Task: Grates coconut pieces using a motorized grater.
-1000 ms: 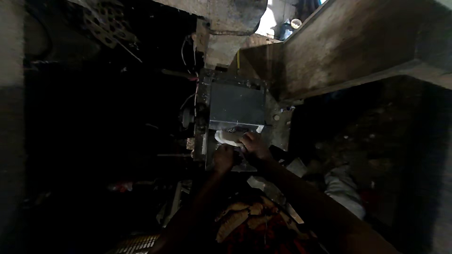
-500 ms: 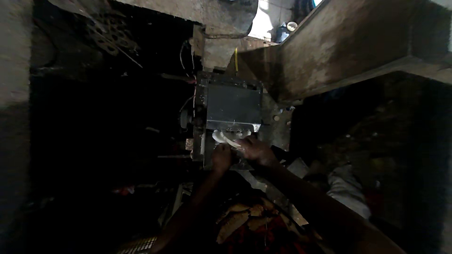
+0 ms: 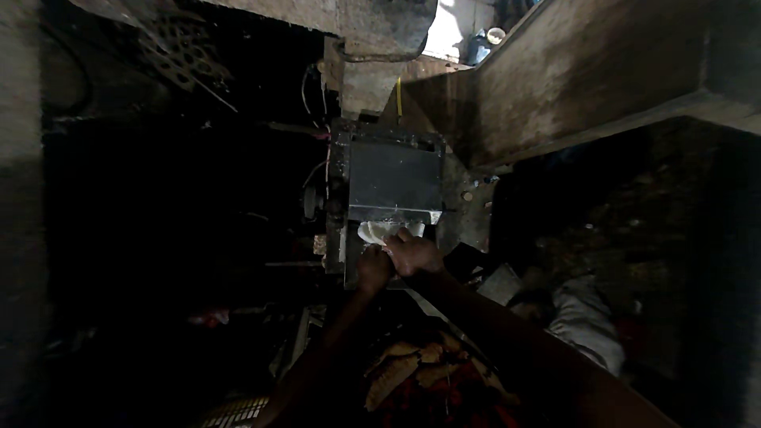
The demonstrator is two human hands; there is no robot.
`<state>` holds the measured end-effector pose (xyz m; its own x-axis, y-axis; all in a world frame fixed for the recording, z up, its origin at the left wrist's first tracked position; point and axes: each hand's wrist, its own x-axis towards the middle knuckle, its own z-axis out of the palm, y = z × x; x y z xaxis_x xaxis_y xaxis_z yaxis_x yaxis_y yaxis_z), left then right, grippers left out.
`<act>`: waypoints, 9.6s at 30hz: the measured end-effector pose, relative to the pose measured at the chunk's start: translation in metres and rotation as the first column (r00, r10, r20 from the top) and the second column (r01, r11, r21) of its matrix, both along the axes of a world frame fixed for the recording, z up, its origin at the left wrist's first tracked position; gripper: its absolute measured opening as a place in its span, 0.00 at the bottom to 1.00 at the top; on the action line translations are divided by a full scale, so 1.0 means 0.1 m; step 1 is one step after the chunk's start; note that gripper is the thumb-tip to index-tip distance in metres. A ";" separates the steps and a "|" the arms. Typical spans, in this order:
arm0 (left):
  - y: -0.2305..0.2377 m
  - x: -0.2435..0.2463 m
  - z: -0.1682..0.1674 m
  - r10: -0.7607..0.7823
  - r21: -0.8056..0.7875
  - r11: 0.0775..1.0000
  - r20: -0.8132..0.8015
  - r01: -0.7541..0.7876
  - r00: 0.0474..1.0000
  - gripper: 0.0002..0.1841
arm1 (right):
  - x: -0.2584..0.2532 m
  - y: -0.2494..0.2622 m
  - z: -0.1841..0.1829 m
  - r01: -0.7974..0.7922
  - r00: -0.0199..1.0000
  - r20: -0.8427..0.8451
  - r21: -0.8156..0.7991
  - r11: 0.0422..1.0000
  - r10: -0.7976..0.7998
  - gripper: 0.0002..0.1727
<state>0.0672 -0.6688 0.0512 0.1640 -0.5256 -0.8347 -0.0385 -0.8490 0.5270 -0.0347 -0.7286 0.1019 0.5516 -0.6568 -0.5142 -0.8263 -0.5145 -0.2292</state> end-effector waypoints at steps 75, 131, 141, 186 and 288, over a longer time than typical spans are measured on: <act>-0.06 -0.05 0.02 0.206 0.051 0.978 -0.088 -0.202 0.975 0.17 | 0.02 -0.17 -0.31 0.057 0.991 0.115 0.081 0.995 -0.066 0.13; -0.05 -0.09 0.02 0.361 0.033 0.931 -0.217 -0.363 0.907 0.18 | 0.09 -0.29 -0.21 0.049 0.995 -0.092 0.045 0.998 -0.044 0.12; -0.04 -0.09 -0.04 0.378 0.033 0.924 -0.234 -0.381 0.896 0.18 | 0.14 -0.28 -0.25 0.052 0.995 -0.081 -0.015 0.999 -0.053 0.11; -0.10 -0.15 0.11 0.371 0.074 0.929 -0.178 -0.364 0.912 0.21 | -0.13 -0.32 0.01 0.181 0.962 -0.220 0.075 0.981 -0.161 0.21; -0.31 -0.19 0.32 -0.043 0.009 0.999 0.216 0.042 0.975 0.21 | -0.66 -0.06 -0.43 0.180 0.955 0.235 0.018 0.984 -0.179 0.15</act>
